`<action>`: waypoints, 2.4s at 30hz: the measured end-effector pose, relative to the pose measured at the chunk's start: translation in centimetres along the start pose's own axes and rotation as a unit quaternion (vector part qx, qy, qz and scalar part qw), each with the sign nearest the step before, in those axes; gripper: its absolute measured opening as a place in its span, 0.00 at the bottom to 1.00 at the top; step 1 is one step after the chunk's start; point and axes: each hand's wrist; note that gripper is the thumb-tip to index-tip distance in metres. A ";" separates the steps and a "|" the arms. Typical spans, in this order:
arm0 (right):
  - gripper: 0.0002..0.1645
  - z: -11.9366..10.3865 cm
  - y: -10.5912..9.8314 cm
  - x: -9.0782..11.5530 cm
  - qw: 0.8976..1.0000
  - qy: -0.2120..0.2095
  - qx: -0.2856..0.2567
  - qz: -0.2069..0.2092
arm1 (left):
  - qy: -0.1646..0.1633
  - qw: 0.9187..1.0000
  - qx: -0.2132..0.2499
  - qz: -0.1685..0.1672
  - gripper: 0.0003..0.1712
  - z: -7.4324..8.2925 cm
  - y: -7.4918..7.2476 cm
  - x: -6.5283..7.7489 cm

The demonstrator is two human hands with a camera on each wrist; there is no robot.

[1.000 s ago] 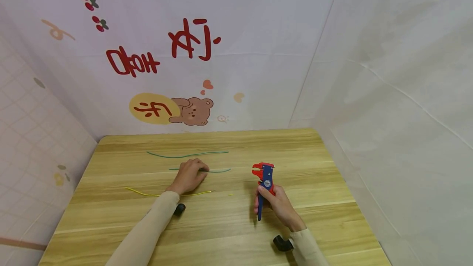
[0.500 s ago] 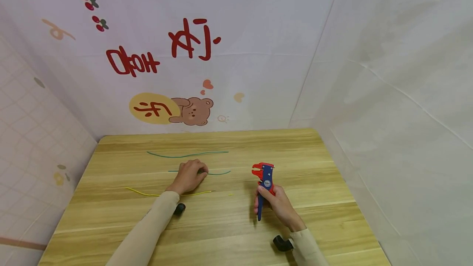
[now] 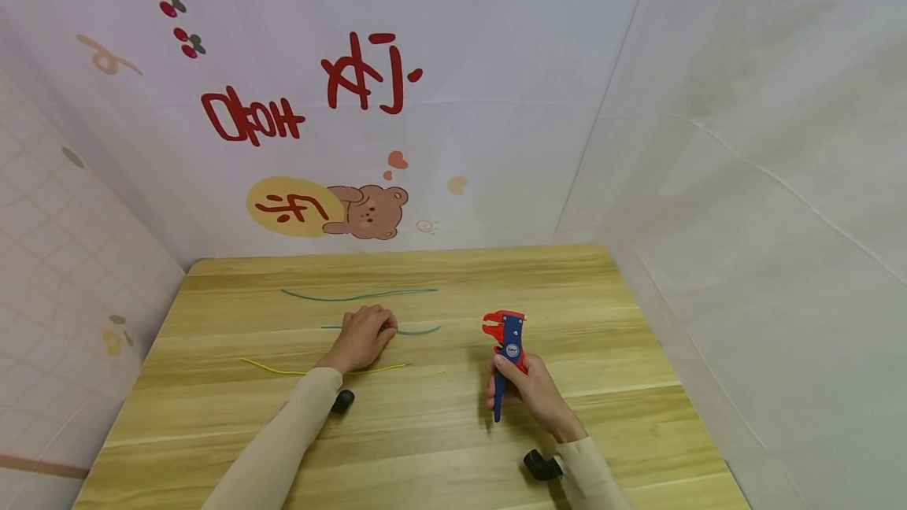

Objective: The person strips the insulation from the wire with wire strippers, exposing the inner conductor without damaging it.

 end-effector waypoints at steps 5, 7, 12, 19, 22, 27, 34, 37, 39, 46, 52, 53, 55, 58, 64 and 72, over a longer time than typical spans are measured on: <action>0.36 -0.2 0.1 -0.1 1.000 -0.002 0.000 0.001 | 0.009 1.000 -0.005 0.000 0.04 0.2 -0.4 0.1; 0.36 -0.2 0.1 -0.1 1.000 -0.003 0.000 0.000 | 0.009 1.000 -0.005 -0.001 0.04 0.4 -0.7 0.2; 0.37 -0.3 0.2 -0.2 1.000 -0.004 0.001 -0.001 | 0.001 1.000 -0.005 -0.003 0.04 0.9 -1.3 0.6; 0.33 -0.5 0.3 -0.1 1.000 -0.011 0.001 -0.004 | 0.026 1.000 0.003 0.013 0.04 1.6 -1.9 1.3; 0.34 -0.5 0.3 -0.1 1.000 -0.009 0.001 -0.005 | 0.037 0.999 0.015 0.022 0.05 2.0 -2.1 1.6; 0.36 -0.2 0.3 -0.3 1.000 -0.005 0.001 -0.004 | 0.050 0.998 0.027 0.037 0.04 2.6 -2.4 2.1; 0.36 -0.1 0.3 -0.3 1.000 -0.005 0.000 -0.005 | 0.057 0.997 0.024 0.037 0.04 3.3 -2.9 2.7; 0.36 -0.1 0.3 -0.4 1.000 -0.008 -0.002 -0.004 | 0.066 0.997 0.020 0.044 0.03 3.7 -3.2 3.0; 0.36 -0.2 0.3 -0.4 1.000 -0.009 -0.003 -0.004 | 0.072 0.996 0.019 0.049 0.03 3.9 -3.3 3.3; 0.34 -0.3 0.3 -0.5 1.000 -0.010 -0.005 -0.001 | 0.068 0.995 0.040 0.054 0.05 4.6 -3.9 4.4; 0.34 -0.4 0.3 -0.6 1.000 -0.013 -0.008 -0.004 | 0.066 0.993 0.074 0.058 0.06 5.0 -4.2 5.2; 0.34 -0.4 0.4 -0.7 1.000 -0.012 -0.008 -0.005 | 0.068 0.993 0.077 0.061 0.06 5.0 -4.2 5.3; 0.34 -0.4 0.4 -0.7 1.000 -0.012 -0.007 -0.008 | 0.073 0.992 0.079 0.068 0.06 4.9 -4.1 5.5; 0.33 -0.5 0.6 -0.9 1.000 -0.009 -0.006 -0.013 | 0.084 0.990 0.077 0.084 0.08 4.8 -4.1 5.8; 0.33 -0.6 1.1 -1.3 1.000 -0.005 -0.006 -0.026 | 0.100 0.987 0.065 0.110 0.08 4.5 -4.1 6.5; 0.24 -0.7 1.7 -1.8 0.999 0.000 -0.004 -0.041 | 0.104 0.986 0.067 0.109 0.08 4.3 -4.1 7.4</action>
Point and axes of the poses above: each hand's wrist, its own x-axis away from the middle knuckle, its own y-axis out of the palm, z = x × y, and after that the axes turned 11 degrees about -z, right-handed
